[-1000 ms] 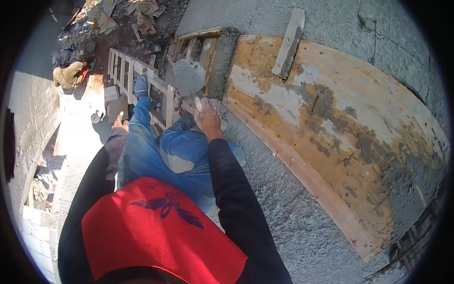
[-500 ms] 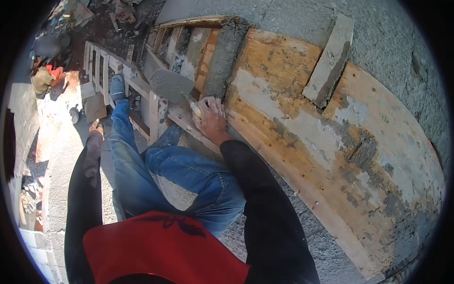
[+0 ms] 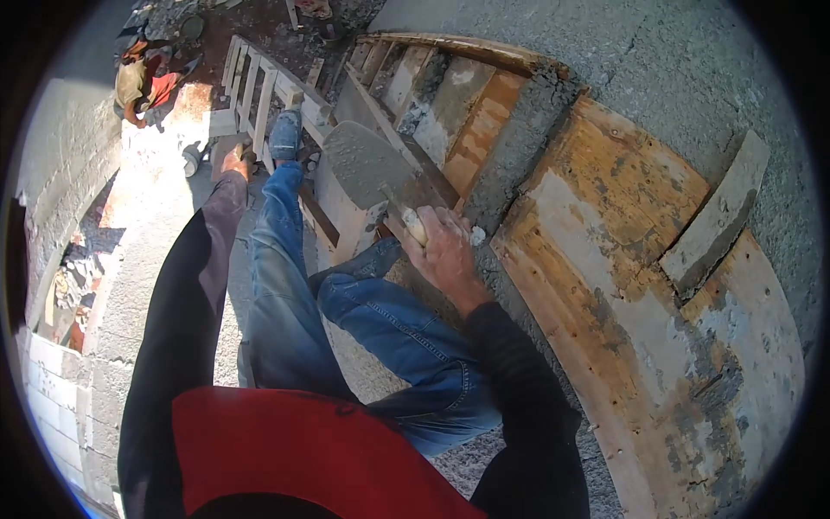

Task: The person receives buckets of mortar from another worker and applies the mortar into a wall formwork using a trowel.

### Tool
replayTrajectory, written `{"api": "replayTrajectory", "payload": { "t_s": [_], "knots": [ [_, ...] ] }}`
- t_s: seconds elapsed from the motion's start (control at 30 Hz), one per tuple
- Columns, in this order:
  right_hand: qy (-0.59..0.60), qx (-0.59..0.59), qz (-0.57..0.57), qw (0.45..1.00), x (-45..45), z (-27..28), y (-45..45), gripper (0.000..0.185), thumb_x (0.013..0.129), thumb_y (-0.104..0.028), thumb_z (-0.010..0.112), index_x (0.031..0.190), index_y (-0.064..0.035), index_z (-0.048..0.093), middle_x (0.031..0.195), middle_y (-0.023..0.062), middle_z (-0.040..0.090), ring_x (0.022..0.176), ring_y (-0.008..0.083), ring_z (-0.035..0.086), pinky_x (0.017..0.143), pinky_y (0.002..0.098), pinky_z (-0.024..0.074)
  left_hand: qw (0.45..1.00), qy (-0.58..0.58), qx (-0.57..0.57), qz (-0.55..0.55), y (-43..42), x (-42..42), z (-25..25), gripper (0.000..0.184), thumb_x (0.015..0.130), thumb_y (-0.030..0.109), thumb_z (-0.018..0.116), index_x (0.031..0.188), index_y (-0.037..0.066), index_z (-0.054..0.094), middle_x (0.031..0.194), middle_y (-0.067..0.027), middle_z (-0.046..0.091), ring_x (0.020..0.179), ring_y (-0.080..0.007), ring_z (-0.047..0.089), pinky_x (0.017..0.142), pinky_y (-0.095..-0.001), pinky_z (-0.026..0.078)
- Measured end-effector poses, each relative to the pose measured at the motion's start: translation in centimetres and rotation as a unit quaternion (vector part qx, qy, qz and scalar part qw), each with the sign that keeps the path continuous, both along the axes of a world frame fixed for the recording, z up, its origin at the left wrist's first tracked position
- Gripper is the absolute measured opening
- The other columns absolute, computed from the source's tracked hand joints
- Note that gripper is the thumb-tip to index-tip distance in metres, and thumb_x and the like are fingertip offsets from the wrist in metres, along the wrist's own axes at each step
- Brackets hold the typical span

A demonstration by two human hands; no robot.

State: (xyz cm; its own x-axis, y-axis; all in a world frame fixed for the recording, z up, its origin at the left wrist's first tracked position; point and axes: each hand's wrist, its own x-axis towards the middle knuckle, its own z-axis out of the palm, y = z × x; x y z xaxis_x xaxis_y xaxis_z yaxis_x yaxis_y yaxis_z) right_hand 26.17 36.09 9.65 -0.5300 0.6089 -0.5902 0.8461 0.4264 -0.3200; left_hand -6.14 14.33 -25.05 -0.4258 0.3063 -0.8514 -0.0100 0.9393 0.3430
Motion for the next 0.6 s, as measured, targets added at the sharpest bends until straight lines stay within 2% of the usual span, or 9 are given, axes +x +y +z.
{"api": "replayTrajectory", "payload": {
  "t_s": [0.03, 0.1, 0.17, 0.27, 0.33, 0.4, 0.43, 0.57, 0.6],
  "knots": [
    [-0.017, -0.082, -0.068, 0.994, -1.0, 0.8, 0.2, 0.033, 0.079, -0.025, 0.068, 0.104, -0.0055, 0.057, 0.098, 0.0186, 0.061, 0.094, 0.0383, 0.059, 0.079, 0.0488, 0.0438, 0.999, 0.032, 0.015, -0.033, 0.3, 0.1, 0.4, 0.04, 0.087, 0.015, 0.06, 0.127, 0.016, 0.06, 0.087, -0.0057, 0.067, 0.064, -0.0151, 0.062, 0.054, -0.0314, 0.05],
    [-0.054, -0.179, -0.14, 0.972, -2.7, 3.3, 0.4, 0.029, 0.084, -0.024, 0.065, 0.1, -0.003, 0.053, 0.083, 0.0233, 0.059, 0.076, 0.0412, 0.061, 0.07, 0.0463, 0.0477, 0.999, 0.025, 0.015, -0.045, -0.1, 0.7, -0.1, 0.042, 0.085, 0.014, 0.063, 0.126, 0.016, 0.06, 0.086, -0.0067, 0.067, 0.067, -0.0157, 0.063, 0.057, -0.0313, 0.051],
    [-0.112, -0.226, -0.186, 0.95, -4.8, 6.2, 1.2, 0.029, 0.084, -0.024, 0.065, 0.098, -0.0026, 0.052, 0.082, 0.0231, 0.059, 0.076, 0.0405, 0.06, 0.071, 0.0436, 0.0482, 0.997, 0.046, -0.013, -0.052, 1.0, 0.6, 2.0, 0.045, 0.079, 0.011, 0.067, 0.124, 0.016, 0.063, 0.085, -0.0085, 0.068, 0.075, -0.0188, 0.064, 0.064, -0.0324, 0.052],
    [-0.095, -0.156, -0.08, 0.98, -3.9, 10.0, 0.0, 0.032, 0.085, -0.024, 0.063, 0.106, -0.0015, 0.054, 0.082, 0.0243, 0.059, 0.074, 0.0417, 0.057, 0.07, 0.0451, 0.0469, 0.991, 0.08, -0.05, -0.095, 1.1, 0.4, 0.6, 0.043, 0.076, 0.013, 0.072, 0.119, 0.016, 0.066, 0.097, -0.0167, 0.071, 0.091, -0.0277, 0.069, 0.083, -0.0354, 0.053],
    [-0.057, -0.123, -0.019, 0.991, -4.7, 11.1, -0.2, 0.034, 0.085, -0.024, 0.063, 0.109, -0.0009, 0.055, 0.084, 0.0255, 0.059, 0.075, 0.0425, 0.056, 0.071, 0.046, 0.0464, 0.983, 0.101, -0.061, -0.138, 2.8, 0.0, 2.8, 0.04, 0.078, 0.017, 0.074, 0.117, 0.014, 0.066, 0.093, -0.0164, 0.071, 0.089, -0.0276, 0.07, 0.081, -0.0369, 0.054],
    [-0.142, -0.23, -0.2, 0.942, -6.8, 11.8, 0.0, 0.039, 0.086, -0.025, 0.062, 0.116, 0.0, 0.055, 0.093, 0.0277, 0.059, 0.082, 0.0447, 0.056, 0.074, 0.0492, 0.0458, 0.986, 0.114, -0.06, -0.104, 3.1, -0.1, 2.4, 0.035, 0.081, 0.018, 0.072, 0.115, 0.014, 0.066, 0.1, -0.0175, 0.069, 0.095, -0.0307, 0.068, 0.082, -0.0395, 0.053],
    [-0.146, -0.192, -0.204, 0.949, -8.0, 11.8, -0.5, 0.042, 0.086, -0.026, 0.062, 0.117, 0.0007, 0.053, 0.097, 0.0286, 0.059, 0.086, 0.0464, 0.055, 0.075, 0.0503, 0.0446, 0.983, 0.124, -0.053, -0.128, 3.1, -0.2, 2.3, 0.034, 0.082, 0.016, 0.07, 0.116, 0.013, 0.066, 0.101, -0.0174, 0.069, 0.096, -0.031, 0.067, 0.083, -0.0391, 0.053],
    [-0.112, -0.157, -0.094, 0.977, -7.6, 11.9, -0.8, 0.045, 0.084, -0.025, 0.064, 0.119, 0.0006, 0.051, 0.091, 0.0265, 0.062, 0.082, 0.0452, 0.06, 0.073, 0.0494, 0.0485, 0.974, 0.166, -0.006, -0.152, 4.3, -1.0, 3.1, 0.037, 0.083, 0.011, 0.064, 0.119, 0.012, 0.065, 0.101, -0.0152, 0.07, 0.097, -0.0301, 0.066, 0.084, -0.0362, 0.052],
    [-0.091, -0.174, -0.105, 0.975, -8.0, 12.2, -0.4, 0.045, 0.084, -0.024, 0.064, 0.119, 0.0006, 0.051, 0.094, 0.0267, 0.062, 0.082, 0.045, 0.061, 0.073, 0.0497, 0.0484, 0.974, 0.168, -0.006, -0.153, 3.5, -1.4, 0.1, 0.037, 0.083, 0.011, 0.064, 0.119, 0.012, 0.065, 0.101, -0.0152, 0.07, 0.097, -0.0301, 0.066, 0.084, -0.0362, 0.052]
  ]
}}
